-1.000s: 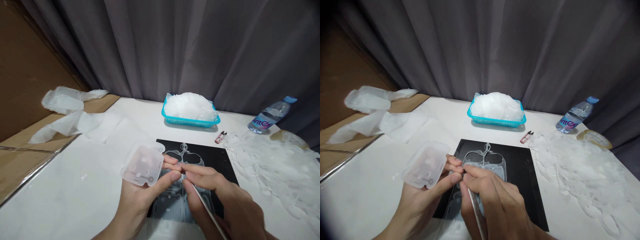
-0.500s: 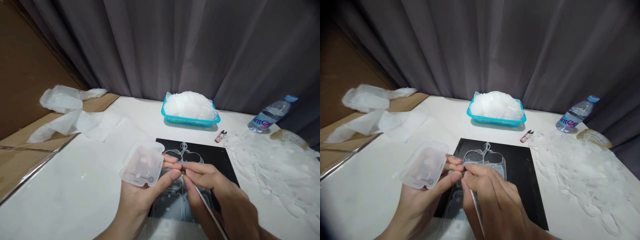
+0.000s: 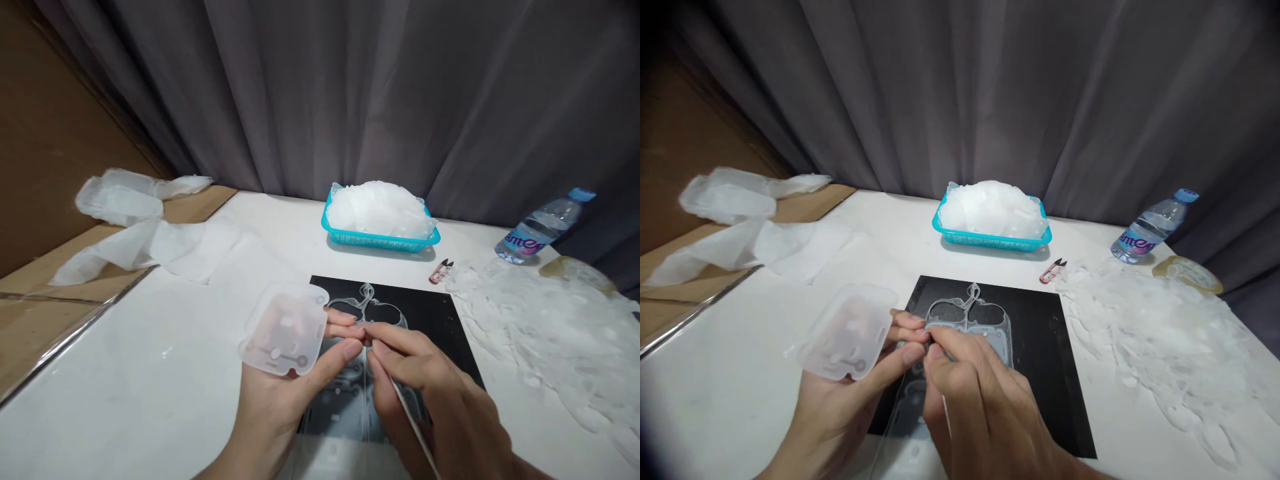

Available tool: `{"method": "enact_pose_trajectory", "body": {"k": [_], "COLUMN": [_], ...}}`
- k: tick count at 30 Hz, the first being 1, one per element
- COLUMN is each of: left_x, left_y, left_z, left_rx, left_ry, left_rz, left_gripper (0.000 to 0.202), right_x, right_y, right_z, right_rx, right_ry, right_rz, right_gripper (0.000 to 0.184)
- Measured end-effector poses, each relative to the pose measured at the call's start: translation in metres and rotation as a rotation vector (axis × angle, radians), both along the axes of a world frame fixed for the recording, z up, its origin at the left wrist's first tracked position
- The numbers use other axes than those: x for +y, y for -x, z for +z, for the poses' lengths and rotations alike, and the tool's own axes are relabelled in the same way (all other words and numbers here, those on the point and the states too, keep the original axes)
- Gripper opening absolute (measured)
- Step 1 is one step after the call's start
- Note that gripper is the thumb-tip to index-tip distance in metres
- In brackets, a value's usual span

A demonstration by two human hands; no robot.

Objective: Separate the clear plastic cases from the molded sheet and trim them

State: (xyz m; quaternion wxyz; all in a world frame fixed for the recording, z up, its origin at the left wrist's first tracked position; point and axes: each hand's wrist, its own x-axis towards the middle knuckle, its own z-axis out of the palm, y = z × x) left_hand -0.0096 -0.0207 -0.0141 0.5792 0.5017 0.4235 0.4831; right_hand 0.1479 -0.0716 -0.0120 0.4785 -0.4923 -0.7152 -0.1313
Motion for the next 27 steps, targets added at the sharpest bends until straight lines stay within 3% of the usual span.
{"method": "enact_pose_trajectory", "body": {"k": [18, 27], "left_x": [0.0004, 0.0], "left_y": [0.0021, 0.0009], "left_z": [-0.0059, -0.0032], "left_rx": [-0.02, 0.023], "left_ry": [-0.009, -0.056], "left_rz": [-0.012, 0.006], "left_gripper": [0.007, 0.007], "right_x": [-0.0006, -0.0011], "right_y": [0.0039, 0.0015], "right_z": [0.0045, 0.0041], "right_rx": [0.016, 0.025], "right_ry": [0.004, 0.037], "right_rz": [-0.052, -0.005], "right_gripper": [0.01, 0.01]}}
